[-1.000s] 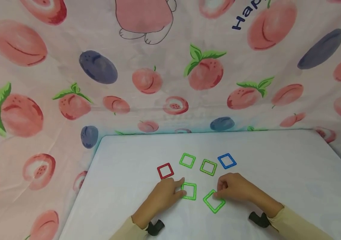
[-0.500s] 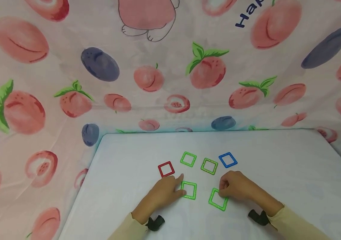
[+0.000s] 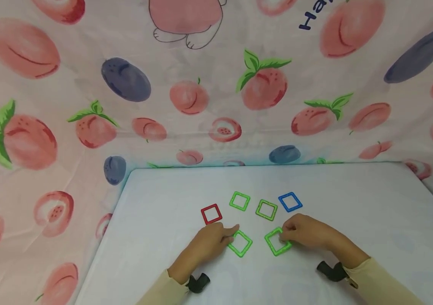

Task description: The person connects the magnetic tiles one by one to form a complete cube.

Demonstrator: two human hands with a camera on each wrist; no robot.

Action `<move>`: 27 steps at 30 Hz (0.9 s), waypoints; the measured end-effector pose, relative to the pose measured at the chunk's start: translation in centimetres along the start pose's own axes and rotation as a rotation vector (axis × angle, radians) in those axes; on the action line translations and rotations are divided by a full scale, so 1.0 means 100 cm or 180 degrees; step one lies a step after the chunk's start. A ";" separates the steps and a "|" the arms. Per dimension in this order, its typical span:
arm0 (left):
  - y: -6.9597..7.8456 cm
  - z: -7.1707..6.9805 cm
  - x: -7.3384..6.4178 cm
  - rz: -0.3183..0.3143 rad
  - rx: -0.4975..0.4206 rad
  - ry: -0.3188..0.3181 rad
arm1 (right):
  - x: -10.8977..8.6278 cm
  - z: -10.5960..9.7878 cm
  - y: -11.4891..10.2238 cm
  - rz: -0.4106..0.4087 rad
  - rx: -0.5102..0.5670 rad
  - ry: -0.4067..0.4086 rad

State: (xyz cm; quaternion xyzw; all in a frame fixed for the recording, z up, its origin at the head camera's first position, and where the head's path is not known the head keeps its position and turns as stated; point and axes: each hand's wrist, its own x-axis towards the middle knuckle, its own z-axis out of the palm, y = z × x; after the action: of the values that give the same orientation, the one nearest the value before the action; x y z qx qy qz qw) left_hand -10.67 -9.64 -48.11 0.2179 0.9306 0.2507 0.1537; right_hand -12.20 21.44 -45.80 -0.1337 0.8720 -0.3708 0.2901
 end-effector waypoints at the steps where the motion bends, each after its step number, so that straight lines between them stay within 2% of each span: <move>1: 0.000 -0.001 -0.001 0.0019 0.0075 -0.0004 | 0.000 -0.002 0.000 -0.0024 0.0072 -0.0055; 5: 0.001 -0.006 -0.002 -0.0014 0.0100 -0.0116 | 0.000 -0.005 0.000 -0.0083 0.0377 -0.0196; 9: 0.000 -0.006 -0.002 -0.0061 -0.0054 -0.0144 | 0.000 0.001 -0.009 -0.0082 0.0547 -0.0155; 15: -0.001 -0.005 -0.004 -0.0038 -0.0087 -0.0084 | 0.007 0.014 -0.021 -0.0049 0.0436 -0.0002; 27: 0.000 0.000 -0.002 -0.0125 -0.0233 -0.0026 | 0.024 0.025 -0.028 -0.0194 0.0493 0.0022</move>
State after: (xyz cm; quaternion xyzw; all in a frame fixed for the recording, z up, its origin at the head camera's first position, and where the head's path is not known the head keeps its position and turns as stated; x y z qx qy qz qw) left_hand -10.55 -9.77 -48.07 0.1948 0.9243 0.2806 0.1703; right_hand -12.58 17.04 -46.16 -0.1361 0.8373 -0.4462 0.2852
